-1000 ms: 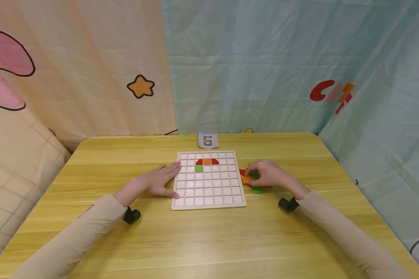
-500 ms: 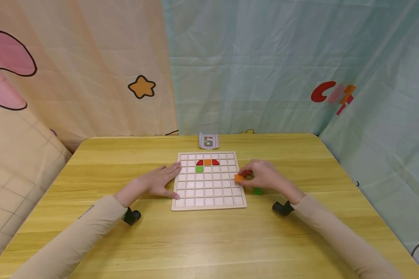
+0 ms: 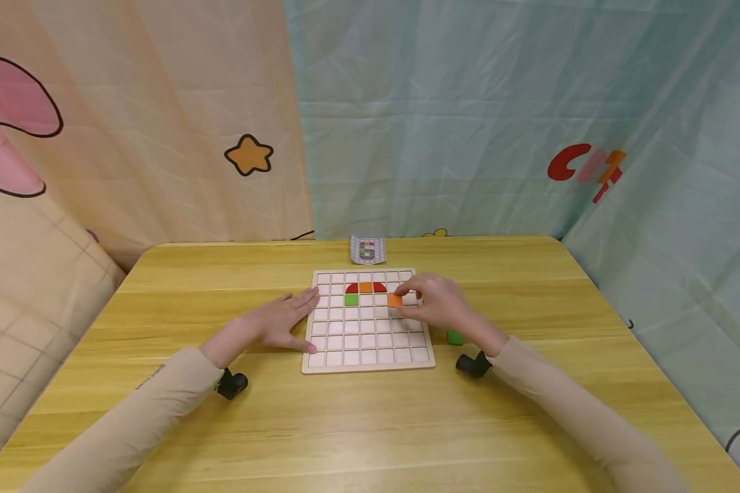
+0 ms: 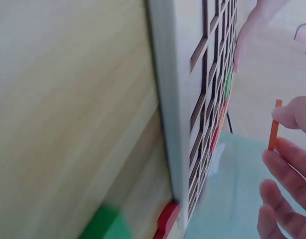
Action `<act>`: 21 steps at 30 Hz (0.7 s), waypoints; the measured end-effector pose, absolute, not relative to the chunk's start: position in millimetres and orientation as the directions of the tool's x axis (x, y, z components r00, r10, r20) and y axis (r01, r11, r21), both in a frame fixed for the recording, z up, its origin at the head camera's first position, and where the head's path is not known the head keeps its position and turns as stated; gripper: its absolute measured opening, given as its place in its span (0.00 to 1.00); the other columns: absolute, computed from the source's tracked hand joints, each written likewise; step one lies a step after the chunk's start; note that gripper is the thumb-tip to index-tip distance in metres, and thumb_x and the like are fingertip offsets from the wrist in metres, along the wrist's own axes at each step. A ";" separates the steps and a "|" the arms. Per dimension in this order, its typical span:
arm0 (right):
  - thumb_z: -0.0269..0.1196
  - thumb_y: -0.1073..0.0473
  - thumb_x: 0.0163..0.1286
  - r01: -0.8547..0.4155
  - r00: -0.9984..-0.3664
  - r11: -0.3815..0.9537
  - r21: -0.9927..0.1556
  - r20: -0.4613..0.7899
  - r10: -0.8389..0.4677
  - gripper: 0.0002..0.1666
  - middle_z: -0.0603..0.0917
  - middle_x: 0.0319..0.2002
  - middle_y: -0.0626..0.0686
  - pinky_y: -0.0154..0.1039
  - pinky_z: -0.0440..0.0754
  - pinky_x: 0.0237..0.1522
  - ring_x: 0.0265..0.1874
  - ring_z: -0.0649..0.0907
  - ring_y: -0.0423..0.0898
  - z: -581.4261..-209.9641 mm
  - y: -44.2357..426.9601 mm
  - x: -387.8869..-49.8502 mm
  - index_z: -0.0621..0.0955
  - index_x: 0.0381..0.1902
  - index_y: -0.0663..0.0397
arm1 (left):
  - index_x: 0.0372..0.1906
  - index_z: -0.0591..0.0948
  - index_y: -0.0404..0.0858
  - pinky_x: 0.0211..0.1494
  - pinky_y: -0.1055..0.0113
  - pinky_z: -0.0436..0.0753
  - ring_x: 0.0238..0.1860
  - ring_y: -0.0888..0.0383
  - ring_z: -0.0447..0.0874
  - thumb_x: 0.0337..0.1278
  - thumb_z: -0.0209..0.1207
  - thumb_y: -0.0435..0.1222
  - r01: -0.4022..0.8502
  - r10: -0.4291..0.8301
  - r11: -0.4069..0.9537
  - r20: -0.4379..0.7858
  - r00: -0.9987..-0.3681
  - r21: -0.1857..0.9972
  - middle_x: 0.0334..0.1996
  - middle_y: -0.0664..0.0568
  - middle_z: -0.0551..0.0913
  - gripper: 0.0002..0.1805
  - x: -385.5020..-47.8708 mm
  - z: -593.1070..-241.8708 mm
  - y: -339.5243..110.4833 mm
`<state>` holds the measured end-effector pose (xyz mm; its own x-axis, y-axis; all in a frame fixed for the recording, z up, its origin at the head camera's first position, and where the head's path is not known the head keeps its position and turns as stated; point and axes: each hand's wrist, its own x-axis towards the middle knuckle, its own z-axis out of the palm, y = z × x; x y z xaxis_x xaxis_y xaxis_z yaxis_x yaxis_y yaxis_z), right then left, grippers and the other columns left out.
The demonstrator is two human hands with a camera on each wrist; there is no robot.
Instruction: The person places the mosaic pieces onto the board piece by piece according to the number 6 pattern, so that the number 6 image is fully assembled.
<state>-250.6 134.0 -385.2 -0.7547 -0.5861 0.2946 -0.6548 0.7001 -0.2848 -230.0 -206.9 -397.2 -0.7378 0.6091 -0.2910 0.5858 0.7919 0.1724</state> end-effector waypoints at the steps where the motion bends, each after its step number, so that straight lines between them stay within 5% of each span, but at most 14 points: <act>1: 0.71 0.48 0.56 -0.658 -0.752 0.696 -0.287 0.300 -0.587 0.15 0.88 0.38 0.45 0.30 0.72 0.26 0.28 0.78 0.42 -385.0 131.4 -250.5 0.87 0.41 0.45 | 0.76 0.45 0.32 0.77 0.45 0.48 0.78 0.45 0.40 0.55 0.52 0.67 0.588 0.610 0.791 -0.289 -0.738 0.170 0.78 0.41 0.40 0.59 -230.0 -397.4 -206.7; 7: 0.71 0.49 0.56 -0.677 -0.735 0.676 -0.291 0.321 -0.598 0.15 0.88 0.39 0.45 0.33 0.77 0.32 0.29 0.80 0.43 -384.5 116.4 -250.2 0.87 0.41 0.45 | 0.76 0.44 0.33 0.77 0.45 0.48 0.78 0.46 0.40 0.55 0.52 0.67 0.588 0.609 0.792 -0.291 -0.738 0.166 0.78 0.41 0.39 0.58 -230.7 -397.7 -205.9; 16: 0.71 0.48 0.57 -0.622 -0.780 0.695 -0.360 0.210 -0.589 0.14 0.88 0.36 0.42 0.28 0.66 0.20 0.20 0.72 0.34 -386.7 96.0 -259.2 0.88 0.40 0.43 | 0.76 0.44 0.33 0.77 0.45 0.48 0.78 0.45 0.39 0.55 0.52 0.67 0.583 0.607 0.794 -0.291 -0.740 0.175 0.78 0.41 0.39 0.58 -228.6 -395.0 -206.3; 21: 0.70 0.50 0.58 -0.595 -0.794 0.698 -0.399 0.152 -0.589 0.13 0.89 0.38 0.43 0.28 0.71 0.22 0.23 0.79 0.39 -386.8 85.9 -262.8 0.88 0.41 0.45 | 0.76 0.44 0.33 0.77 0.45 0.48 0.78 0.46 0.40 0.55 0.53 0.66 0.584 0.607 0.793 -0.292 -0.739 0.173 0.78 0.41 0.39 0.58 -228.7 -395.1 -205.7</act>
<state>-262.8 85.9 -386.8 -0.7938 -0.5888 0.1525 -0.5945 0.6982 -0.3987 -228.7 -205.7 -395.1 -0.7390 0.6073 -0.2917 0.5836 0.7934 0.1732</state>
